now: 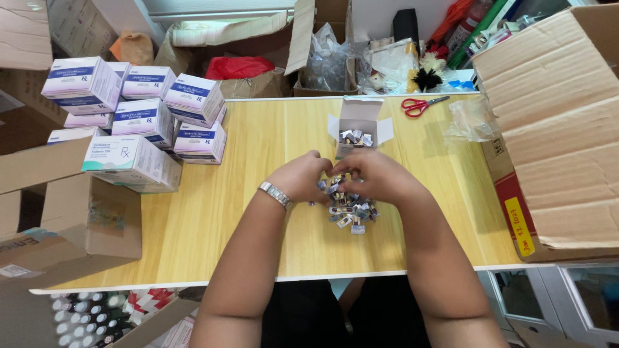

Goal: The person opens a small white box and places numerous small foil-wrapped items into it from a larger cardboard box. The person then closes the small box and sets it aside.

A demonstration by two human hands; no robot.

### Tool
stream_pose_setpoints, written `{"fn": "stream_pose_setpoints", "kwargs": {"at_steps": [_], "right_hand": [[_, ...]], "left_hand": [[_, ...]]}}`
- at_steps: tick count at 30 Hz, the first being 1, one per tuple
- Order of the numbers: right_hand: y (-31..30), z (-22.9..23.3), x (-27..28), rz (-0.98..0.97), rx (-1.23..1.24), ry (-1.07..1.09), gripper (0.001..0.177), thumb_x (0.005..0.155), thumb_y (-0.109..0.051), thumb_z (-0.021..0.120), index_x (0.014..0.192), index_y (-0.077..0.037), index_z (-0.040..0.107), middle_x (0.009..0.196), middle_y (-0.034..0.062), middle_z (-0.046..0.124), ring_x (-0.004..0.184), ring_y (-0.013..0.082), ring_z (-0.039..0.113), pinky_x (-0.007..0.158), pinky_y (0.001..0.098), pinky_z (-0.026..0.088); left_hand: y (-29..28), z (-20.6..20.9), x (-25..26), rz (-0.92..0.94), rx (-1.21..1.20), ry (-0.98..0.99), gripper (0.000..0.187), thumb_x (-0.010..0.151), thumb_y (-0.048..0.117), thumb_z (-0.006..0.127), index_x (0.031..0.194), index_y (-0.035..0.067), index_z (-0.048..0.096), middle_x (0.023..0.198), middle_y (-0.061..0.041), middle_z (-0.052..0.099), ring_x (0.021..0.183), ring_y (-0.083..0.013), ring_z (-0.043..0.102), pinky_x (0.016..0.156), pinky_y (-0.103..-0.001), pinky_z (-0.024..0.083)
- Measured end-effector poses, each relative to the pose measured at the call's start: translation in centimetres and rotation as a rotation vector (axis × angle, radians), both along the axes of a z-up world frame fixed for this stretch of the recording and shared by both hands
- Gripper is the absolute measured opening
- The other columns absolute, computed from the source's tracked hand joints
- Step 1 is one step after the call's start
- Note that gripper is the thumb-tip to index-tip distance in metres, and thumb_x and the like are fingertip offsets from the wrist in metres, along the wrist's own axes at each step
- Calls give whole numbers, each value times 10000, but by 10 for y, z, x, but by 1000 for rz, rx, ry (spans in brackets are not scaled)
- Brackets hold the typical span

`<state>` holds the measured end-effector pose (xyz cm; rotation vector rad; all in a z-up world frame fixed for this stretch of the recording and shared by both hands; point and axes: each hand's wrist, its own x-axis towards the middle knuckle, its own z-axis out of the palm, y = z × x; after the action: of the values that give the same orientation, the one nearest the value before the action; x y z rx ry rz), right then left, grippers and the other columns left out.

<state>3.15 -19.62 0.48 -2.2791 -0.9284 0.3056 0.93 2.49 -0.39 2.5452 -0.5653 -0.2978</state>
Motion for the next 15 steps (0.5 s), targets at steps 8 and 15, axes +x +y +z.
{"fn": "stream_pose_setpoints", "kwargs": {"at_steps": [8,15], "right_hand": [[9,-6,-6,-103,-191,-18,408,647,-154,885,1036,-126,763,1098,102,647,1084,303,619,905,397,510],[5,-18,7,-115,-27,-144,123,772,-85,747,891,-59,770,877,116,744,810,285,726,743,374,574]], "left_hand": [[-10,-15,7,114,-136,85,198,780,113,755,974,80,730,899,-153,724,789,-292,757,732,-388,607],[-7,-17,11,24,-203,-149,97,754,74,745,849,57,751,856,-157,736,813,-319,720,752,-396,586]]}}
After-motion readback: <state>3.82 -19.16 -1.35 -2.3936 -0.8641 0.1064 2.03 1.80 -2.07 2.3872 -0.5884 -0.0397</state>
